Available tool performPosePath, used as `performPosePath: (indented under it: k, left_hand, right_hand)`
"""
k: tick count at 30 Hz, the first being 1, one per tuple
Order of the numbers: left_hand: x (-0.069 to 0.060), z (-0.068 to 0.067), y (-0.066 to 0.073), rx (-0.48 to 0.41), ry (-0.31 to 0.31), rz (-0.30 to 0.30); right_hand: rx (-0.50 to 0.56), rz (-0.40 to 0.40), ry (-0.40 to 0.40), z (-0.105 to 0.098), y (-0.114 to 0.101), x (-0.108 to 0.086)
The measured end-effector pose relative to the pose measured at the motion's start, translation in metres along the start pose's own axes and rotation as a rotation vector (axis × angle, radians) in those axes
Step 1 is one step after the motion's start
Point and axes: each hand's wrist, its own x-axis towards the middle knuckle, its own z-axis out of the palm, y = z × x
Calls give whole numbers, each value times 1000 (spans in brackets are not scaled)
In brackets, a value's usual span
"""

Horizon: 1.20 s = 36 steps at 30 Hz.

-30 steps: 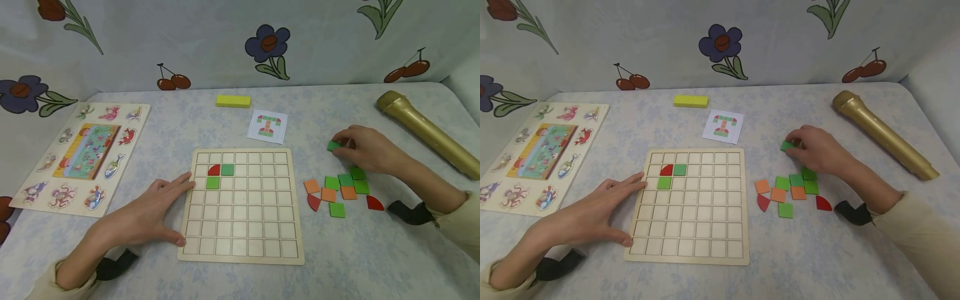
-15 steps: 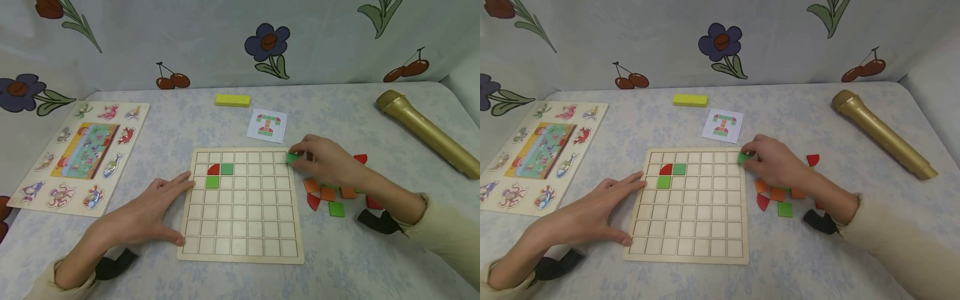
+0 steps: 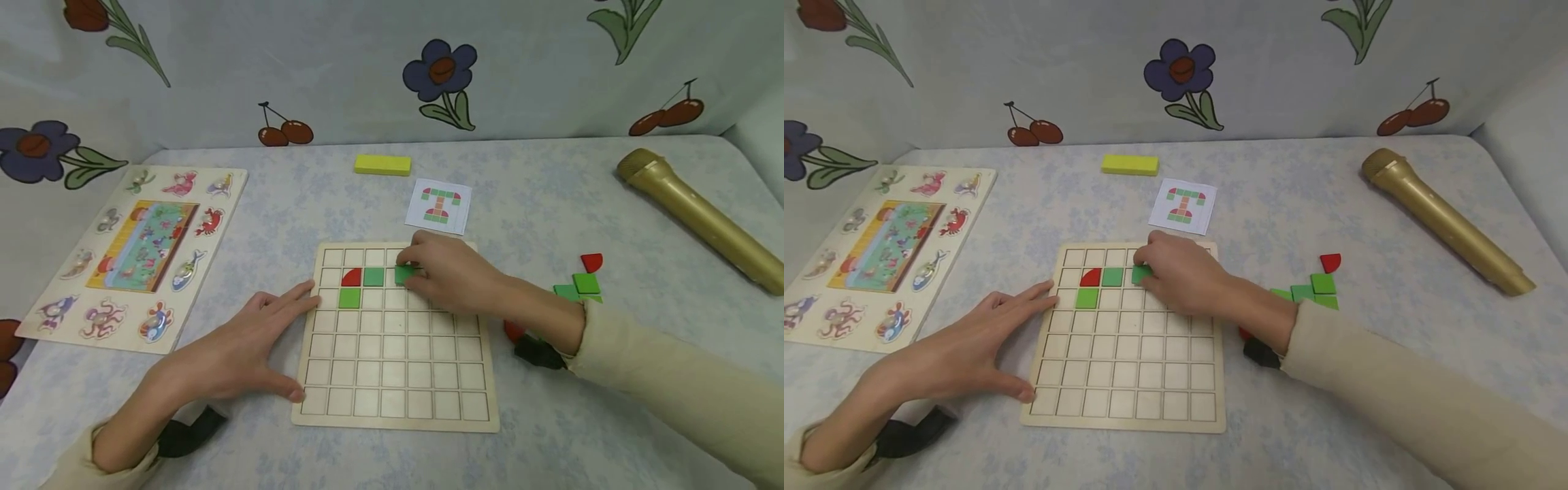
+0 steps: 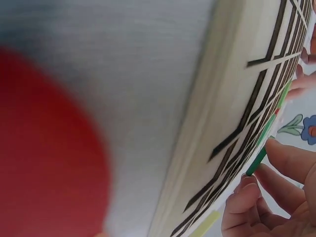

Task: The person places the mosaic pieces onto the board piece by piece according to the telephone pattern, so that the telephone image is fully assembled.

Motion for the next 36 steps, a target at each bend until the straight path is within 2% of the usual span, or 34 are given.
performPosePath:
  k: [11, 36]
  left_hand:
    - [0, -1, 0, 19, -3, 1]
    - [0, 0, -1, 4, 2, 15]
  right_hand:
    - [-64, -9, -16, 9, -6, 14]
    - [-33, 17, -48, 7, -5, 12]
